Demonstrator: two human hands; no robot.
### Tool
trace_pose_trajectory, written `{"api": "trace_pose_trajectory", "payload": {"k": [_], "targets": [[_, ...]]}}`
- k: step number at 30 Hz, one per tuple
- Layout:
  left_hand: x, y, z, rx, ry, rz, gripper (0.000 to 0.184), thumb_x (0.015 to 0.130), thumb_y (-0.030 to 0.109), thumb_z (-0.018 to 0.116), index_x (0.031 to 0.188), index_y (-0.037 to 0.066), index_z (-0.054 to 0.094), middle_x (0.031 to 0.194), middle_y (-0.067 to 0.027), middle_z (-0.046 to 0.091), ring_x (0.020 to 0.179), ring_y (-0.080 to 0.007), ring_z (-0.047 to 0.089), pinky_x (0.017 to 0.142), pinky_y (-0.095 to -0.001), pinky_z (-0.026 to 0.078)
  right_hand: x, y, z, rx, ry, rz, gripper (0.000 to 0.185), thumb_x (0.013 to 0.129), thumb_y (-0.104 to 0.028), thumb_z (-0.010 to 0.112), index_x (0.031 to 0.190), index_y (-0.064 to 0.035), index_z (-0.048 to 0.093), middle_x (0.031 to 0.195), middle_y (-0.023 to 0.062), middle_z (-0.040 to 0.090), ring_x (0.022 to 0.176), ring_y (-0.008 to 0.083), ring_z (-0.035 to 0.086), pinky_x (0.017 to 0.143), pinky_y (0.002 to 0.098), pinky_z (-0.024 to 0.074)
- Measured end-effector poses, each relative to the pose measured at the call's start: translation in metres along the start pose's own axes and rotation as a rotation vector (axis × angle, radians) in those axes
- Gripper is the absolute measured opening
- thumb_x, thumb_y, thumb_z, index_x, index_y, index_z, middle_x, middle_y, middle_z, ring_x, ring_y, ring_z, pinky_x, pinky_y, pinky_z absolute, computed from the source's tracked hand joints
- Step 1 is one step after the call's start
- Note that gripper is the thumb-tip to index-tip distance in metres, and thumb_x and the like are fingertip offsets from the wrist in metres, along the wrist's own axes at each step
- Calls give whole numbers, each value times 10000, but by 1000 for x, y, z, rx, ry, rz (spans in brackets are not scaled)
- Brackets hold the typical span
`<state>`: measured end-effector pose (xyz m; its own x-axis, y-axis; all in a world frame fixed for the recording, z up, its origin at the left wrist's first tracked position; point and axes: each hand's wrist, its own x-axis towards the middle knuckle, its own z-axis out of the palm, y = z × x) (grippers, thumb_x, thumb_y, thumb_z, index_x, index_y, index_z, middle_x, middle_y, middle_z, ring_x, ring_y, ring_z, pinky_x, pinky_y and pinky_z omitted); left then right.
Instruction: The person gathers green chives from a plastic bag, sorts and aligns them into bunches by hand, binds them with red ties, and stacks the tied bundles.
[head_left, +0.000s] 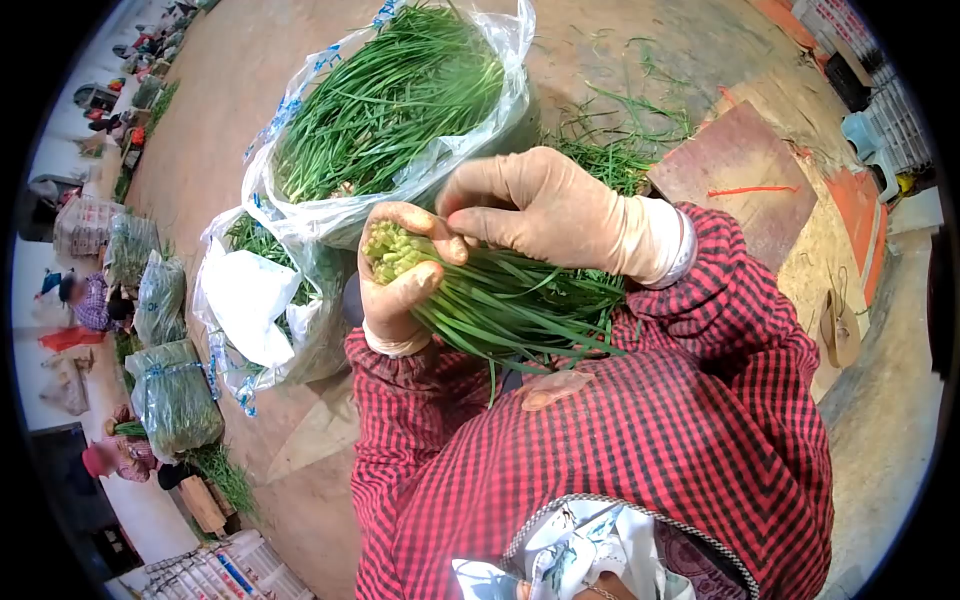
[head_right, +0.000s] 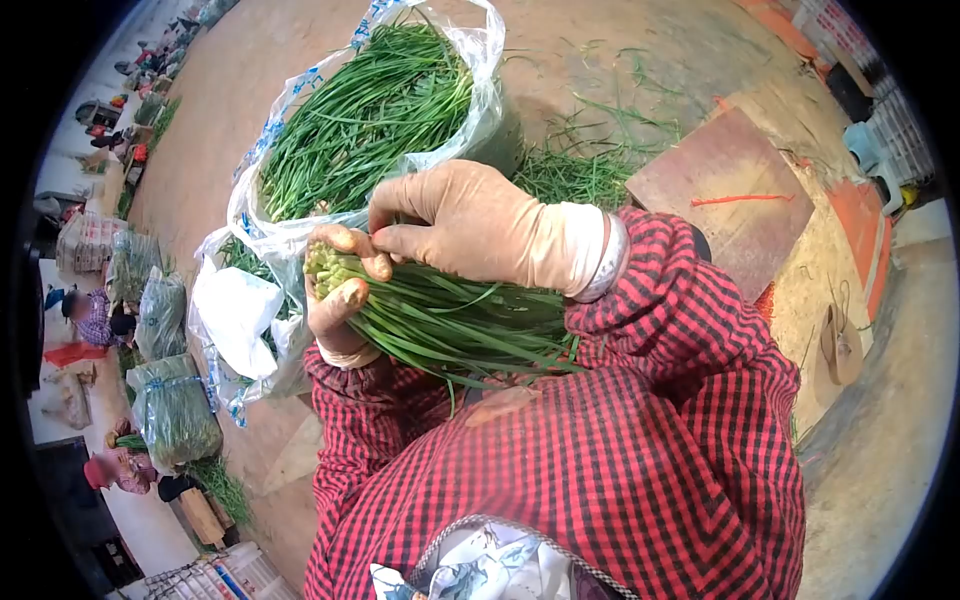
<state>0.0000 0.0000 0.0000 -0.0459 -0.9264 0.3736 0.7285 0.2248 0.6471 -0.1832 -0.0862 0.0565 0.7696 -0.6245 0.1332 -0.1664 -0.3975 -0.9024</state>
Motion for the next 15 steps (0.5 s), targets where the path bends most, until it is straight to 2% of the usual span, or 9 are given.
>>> {"api": "trace_pose_trajectory", "payload": {"k": [2, 3, 6, 9, 10, 11, 13, 14, 15], "targets": [[0, 0, 0, 31, -5, -18, 419, 768, -16, 683, 1147, -10, 505, 929, -181, 659, 985, -299, 636, 966, -467, 472, -3, 8, 2, -134, 56, -227, 200, 877, -218, 653, 1037, -99, 635, 769, 127, 650, 753, 294, 672, 663, 375, 508], [-10, -20, 7, -47, 35, -21, 419, 768, -16, 683, 1147, -10, 505, 929, -181, 659, 985, -299, 636, 966, -467, 472, -19, 10, -4, -156, 14, -152, 200, 877, -218, 653, 1037, -99, 635, 769, 127, 650, 753, 294, 672, 663, 375, 508], [-2, -21, 5, 98, 13, -69, 389, 764, -11, 684, 1118, -10, 524, 927, -169, 666, 996, -298, 632, 991, -476, 441, -20, 22, -13, -459, 107, -296, 118, 887, -208, 617, 913, -95, 592, 748, 121, 636, 737, 339, 652, 627, 423, 504], [2, -16, -3, 375, 51, -65, 354, 756, -1, 693, 1085, 12, 565, 887, -120, 690, 1015, -275, 627, 1086, -492, 345, -26, 44, -37, -700, 144, -116, 125, 889, -223, 609, 891, -101, 583, 750, 130, 638, 743, 358, 649, 626, 448, 506], [6, -15, -4, 352, 73, -46, 359, 756, -7, 689, 1094, 19, 572, 870, -105, 691, 1023, -256, 628, 1100, -483, 333, -27, 53, -46, -765, 174, -75, 115, 893, -218, 594, 901, -105, 569, 750, 129, 637, 757, 368, 643, 645, 467, 502], [9, -14, -4, 352, 102, -15, 361, 767, -12, 683, 1109, 13, 569, 902, -104, 689, 1007, -246, 632, 1077, -456, 370, -31, 56, -57, -766, 60, 157, 259, 894, -295, 631, 1032, -78, 598, 902, 156, 669, 906, 356, 652, 765, 447, 517], [15, -12, 8, 373, 295, 1, 343, 789, -40, 665, 1115, 2, 565, 936, -104, 683, 977, -224, 637, 1003, -397, 448, -36, 55, -47, -544, 130, -166, 650, 859, -426, 685, 1292, 21, 499, 1194, 241, 601, 1165, 353, 571, 976, 398, 463], [19, -13, 15, 325, 350, 6, 351, 812, -59, 648, 1149, -13, 559, 970, -104, 675, 965, -197, 637, 908, -317, 499, -40, 51, -40, -413, 75, -173, 838, 819, -472, 718, 1365, 69, 386, 1297, 277, 510, 1248, 363, 495, 1046, 388, 401], [26, -15, 24, 333, 345, 3, 351, 812, -59, 648, 1149, -13, 559, 970, -104, 675, 965, -197, 637, 908, -317, 499, -40, 36, -28, -281, 24, -180, 1033, 779, -517, 752, 1438, 117, 272, 1399, 314, 419, 1331, 373, 420, 1115, 379, 340]]}}
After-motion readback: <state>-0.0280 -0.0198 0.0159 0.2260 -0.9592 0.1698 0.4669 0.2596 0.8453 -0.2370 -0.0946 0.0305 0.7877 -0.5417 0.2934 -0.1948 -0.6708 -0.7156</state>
